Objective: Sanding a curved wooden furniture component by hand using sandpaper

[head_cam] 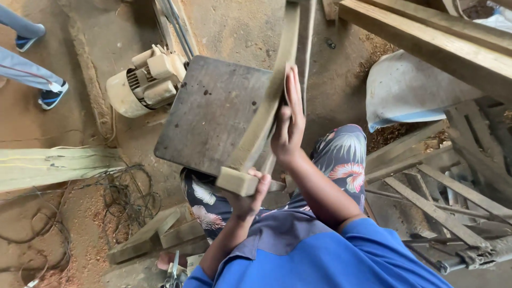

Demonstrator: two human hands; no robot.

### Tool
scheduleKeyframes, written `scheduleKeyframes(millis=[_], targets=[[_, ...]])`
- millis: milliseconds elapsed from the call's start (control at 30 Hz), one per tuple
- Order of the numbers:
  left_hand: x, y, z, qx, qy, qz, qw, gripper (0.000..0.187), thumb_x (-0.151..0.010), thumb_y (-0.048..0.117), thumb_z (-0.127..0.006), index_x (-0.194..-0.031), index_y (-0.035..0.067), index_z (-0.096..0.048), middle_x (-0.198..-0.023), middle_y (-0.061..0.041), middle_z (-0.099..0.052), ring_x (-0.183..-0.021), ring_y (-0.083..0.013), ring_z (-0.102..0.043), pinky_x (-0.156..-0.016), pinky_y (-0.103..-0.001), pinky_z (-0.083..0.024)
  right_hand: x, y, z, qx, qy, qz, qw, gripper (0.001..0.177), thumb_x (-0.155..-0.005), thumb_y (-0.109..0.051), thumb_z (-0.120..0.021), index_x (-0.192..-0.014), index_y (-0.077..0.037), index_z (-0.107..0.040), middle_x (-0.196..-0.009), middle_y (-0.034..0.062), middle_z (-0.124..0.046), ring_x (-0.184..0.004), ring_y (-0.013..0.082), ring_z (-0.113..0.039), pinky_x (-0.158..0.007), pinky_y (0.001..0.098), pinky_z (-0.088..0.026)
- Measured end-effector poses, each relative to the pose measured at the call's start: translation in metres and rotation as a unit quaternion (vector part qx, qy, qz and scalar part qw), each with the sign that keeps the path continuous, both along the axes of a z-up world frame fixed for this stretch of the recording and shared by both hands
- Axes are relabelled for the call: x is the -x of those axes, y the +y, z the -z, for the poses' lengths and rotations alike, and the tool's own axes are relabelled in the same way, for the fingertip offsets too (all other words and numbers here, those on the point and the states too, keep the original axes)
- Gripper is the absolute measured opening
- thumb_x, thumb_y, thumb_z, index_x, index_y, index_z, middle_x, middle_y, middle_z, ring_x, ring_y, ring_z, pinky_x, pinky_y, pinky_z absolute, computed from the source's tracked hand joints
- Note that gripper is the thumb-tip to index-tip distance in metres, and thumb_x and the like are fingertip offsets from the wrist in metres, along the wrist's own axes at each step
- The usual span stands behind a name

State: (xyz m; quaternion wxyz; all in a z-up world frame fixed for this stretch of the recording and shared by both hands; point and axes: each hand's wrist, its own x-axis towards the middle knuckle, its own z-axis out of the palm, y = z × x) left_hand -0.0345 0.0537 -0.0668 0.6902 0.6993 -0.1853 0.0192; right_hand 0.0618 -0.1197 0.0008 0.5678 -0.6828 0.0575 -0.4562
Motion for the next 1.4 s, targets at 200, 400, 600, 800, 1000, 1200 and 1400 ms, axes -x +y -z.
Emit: scheduleKeyframes(millis=[200, 400, 600, 800, 1000, 1200, 1400], targets=[[-0.050, -0.020, -0.072, 0.017, -0.056, -0.089, 0.994, 0.055, -0.093, -0.005, -0.067, -0.129, 0.006, -0.028, -0.109, -0.012, -0.059, -0.089, -0.0191, -0.067, -0.080, -0.032, -0.061, -0.054, -0.032, -0.007, 0.001, 0.064, -0.056, 0.996, 0.049, -0.119, -0.034, -0.034, -0.160, -0.008, -0.037, -0.169, 0.0088, -0.035, -0.161, 0.0254, -0.034, -0.136, 0.0379, -0.029], [-0.095, -0.005, -0.130, -0.082, -0.268, -0.181, 0.943, 0.053, -0.103, 0.032, -0.060, -0.143, 0.010, -0.032, -0.133, -0.017, -0.055, -0.118, -0.0297, -0.061, -0.109, -0.044, -0.056, 0.019, 0.060, -0.014, 0.100, 0.099, -0.138, 0.980, 0.058, -0.115, -0.037, -0.032, -0.157, 0.003, -0.032, -0.168, 0.0254, -0.023, -0.160, 0.0393, -0.026, -0.134, 0.0475, -0.027], [-0.105, 0.008, -0.137, -0.078, -0.268, -0.151, 0.948, 0.054, -0.099, 0.027, -0.063, -0.139, 0.011, -0.030, -0.134, -0.018, -0.056, -0.117, -0.0315, -0.063, -0.111, -0.045, -0.054, -0.080, 0.006, -0.026, 0.071, 0.014, -0.051, 0.996, 0.052, -0.118, -0.034, -0.031, -0.157, -0.001, -0.037, -0.166, 0.0159, -0.037, -0.159, 0.0303, -0.039, -0.138, 0.0423, -0.033], [-0.109, 0.010, -0.128, -0.008, -0.261, -0.089, 0.961, 0.058, -0.092, 0.012, -0.065, -0.138, 0.017, -0.030, -0.138, -0.016, -0.053, -0.128, -0.0289, -0.061, -0.122, -0.049, -0.051, -0.023, 0.042, -0.032, 0.095, 0.048, -0.086, 0.991, 0.045, -0.117, -0.009, -0.037, -0.160, 0.001, -0.027, -0.169, 0.0216, -0.025, -0.161, 0.0344, -0.027, -0.141, 0.0465, -0.026], [-0.101, 0.016, -0.134, -0.015, -0.248, -0.081, 0.965, 0.051, -0.093, 0.016, -0.064, -0.132, 0.014, -0.031, -0.135, -0.023, -0.055, -0.123, -0.0328, -0.062, -0.115, -0.045, -0.051, -0.097, -0.014, -0.050, 0.074, 0.051, 0.007, 0.996, 0.035, -0.115, -0.020, -0.041, -0.142, 0.000, -0.055, -0.147, 0.0140, -0.059, -0.138, 0.0305, -0.062, -0.117, 0.0366, -0.051], [-0.106, 0.020, -0.134, -0.042, -0.256, -0.104, 0.960, 0.052, -0.093, 0.015, -0.062, -0.133, 0.012, -0.030, -0.133, -0.024, -0.055, -0.122, -0.0346, -0.062, -0.115, -0.046, -0.050, -0.042, 0.034, -0.037, -0.232, -0.017, -0.234, 0.944, 0.048, -0.116, -0.024, -0.033, -0.155, 0.003, -0.039, -0.168, 0.0140, -0.032, -0.162, 0.0255, -0.026, -0.139, 0.0410, -0.019], [-0.113, 0.017, -0.120, 0.006, -0.326, -0.114, 0.939, 0.054, -0.092, 0.021, -0.073, -0.125, 0.004, -0.034, -0.120, -0.028, -0.065, -0.118, -0.0382, -0.064, -0.105, -0.048, -0.045, -0.099, -0.018, -0.009, 0.069, -0.012, -0.057, 0.996, 0.046, -0.116, -0.034, -0.041, -0.154, -0.009, -0.050, -0.158, 0.0140, -0.049, -0.148, 0.0331, -0.045, -0.125, 0.0488, -0.041]])
